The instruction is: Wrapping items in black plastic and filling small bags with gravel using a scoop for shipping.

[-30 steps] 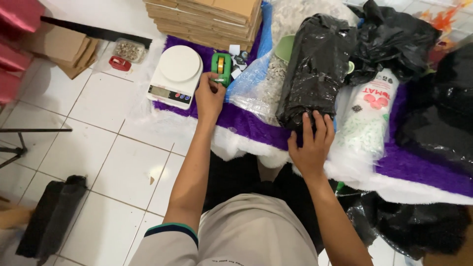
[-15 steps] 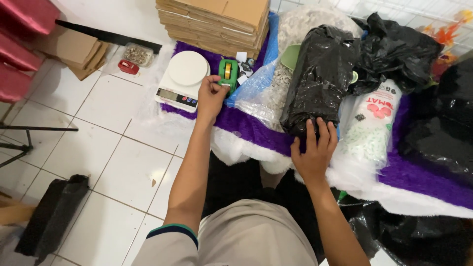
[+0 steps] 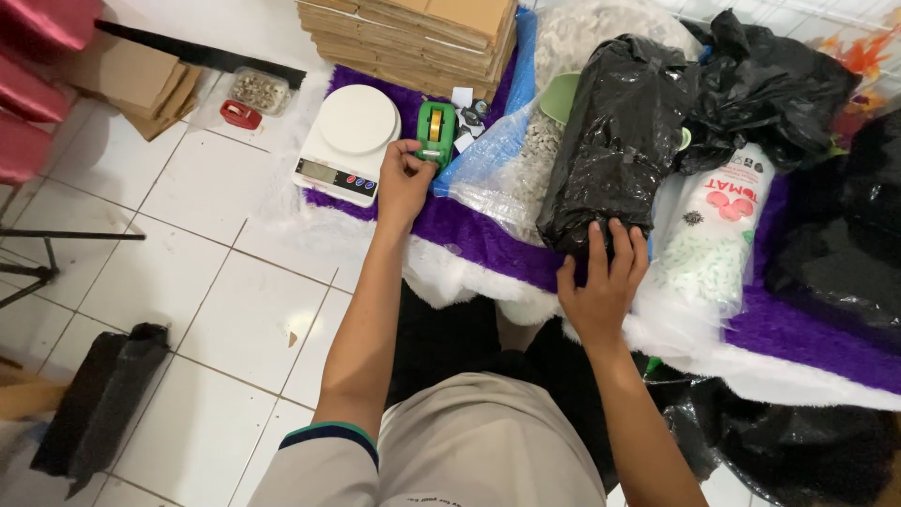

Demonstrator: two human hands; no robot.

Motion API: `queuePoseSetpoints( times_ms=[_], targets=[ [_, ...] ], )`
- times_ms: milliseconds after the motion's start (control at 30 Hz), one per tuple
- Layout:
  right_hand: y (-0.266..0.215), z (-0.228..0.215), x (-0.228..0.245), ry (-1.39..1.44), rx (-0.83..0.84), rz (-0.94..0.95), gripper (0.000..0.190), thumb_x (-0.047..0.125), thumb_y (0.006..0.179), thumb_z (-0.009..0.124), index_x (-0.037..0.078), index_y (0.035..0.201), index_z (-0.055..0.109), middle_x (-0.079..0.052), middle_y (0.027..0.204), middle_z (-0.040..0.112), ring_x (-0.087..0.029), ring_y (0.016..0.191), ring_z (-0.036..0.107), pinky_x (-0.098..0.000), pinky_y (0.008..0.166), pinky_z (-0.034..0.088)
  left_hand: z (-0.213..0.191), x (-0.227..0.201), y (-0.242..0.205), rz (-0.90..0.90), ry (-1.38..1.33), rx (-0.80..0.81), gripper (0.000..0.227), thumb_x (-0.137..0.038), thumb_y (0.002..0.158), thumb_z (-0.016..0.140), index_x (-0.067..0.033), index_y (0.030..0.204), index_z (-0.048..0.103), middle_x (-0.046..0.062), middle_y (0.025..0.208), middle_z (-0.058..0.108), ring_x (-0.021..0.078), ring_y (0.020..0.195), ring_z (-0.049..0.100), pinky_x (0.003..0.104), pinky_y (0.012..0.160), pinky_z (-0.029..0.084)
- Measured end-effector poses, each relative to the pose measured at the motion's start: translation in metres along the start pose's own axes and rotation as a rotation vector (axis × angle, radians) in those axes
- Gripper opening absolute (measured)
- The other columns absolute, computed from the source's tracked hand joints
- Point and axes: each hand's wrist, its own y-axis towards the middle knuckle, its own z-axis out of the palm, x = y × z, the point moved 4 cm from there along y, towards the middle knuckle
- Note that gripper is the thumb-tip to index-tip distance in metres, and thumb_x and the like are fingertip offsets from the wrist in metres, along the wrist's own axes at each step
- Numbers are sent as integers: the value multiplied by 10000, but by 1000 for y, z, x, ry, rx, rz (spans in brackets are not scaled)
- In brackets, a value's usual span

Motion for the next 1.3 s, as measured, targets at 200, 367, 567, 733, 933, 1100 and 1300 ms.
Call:
queuePoseSetpoints(
  times_ms=[200,367,567,733,933,1100,1300],
  targets=[
    [0,-2,2,-13,-4,-14,548,82,857,723,-35,1384,634,-267,1422,522,-507,1361,410,-633,1083,395,1,-29,-15,55,159,-28,277,-56,864,644,-86,1121,545,37,795,596,209,829,647,390,758,533],
    [-3,2,-2,-13,-11,-10,560,84,859,727,-26,1399,625,-261,1430,515,-505,1367,400,-637,1089,381,7,-27,-17,87,205,-58,286,-36,870,620,-102,1127,514,109,800,644,292,823,683,433,737,539],
    [-2,1,0,-8,-20,-9,554,92,861,728,-25,1394,633,-260,1426,524,-511,1367,402,-644,1080,380,9,-34,-23,107,221,-114,289,-5,854,607,-96,1111,511,157,801,647,366,836,701,480,734,544],
    [1,-5,1,12,-38,-4,554,85,854,740,-29,1387,640,-258,1423,527,-505,1371,409,-638,1089,376,10,-53,-39,136,178,-146,255,-24,890,618,-111,1111,525,144,871,679,348,905,706,466,789,566],
    [5,-18,-6,115,101,144,556,110,915,666,-27,1444,564,-217,1431,558,-422,1379,426,-601,1187,232,56,-143,-144,466,-194,-163,111,-103,994,677,-96,1012,568,102,874,686,252,822,717,357,753,577],
    [21,-42,-12,400,162,415,158,137,1057,503,117,1185,592,-59,1357,669,-309,1349,536,-548,1227,210,137,-110,-186,245,-341,358,409,-137,952,748,-58,1321,591,84,1013,778,193,892,757,262,731,624],
    [44,-61,-14,627,255,557,142,32,1028,599,56,1159,647,-145,1315,673,-366,1370,531,-501,1155,410,141,-106,-183,296,-239,390,405,-53,998,666,-40,1377,523,106,1048,752,250,1001,733,336,858,629]
  ],
)
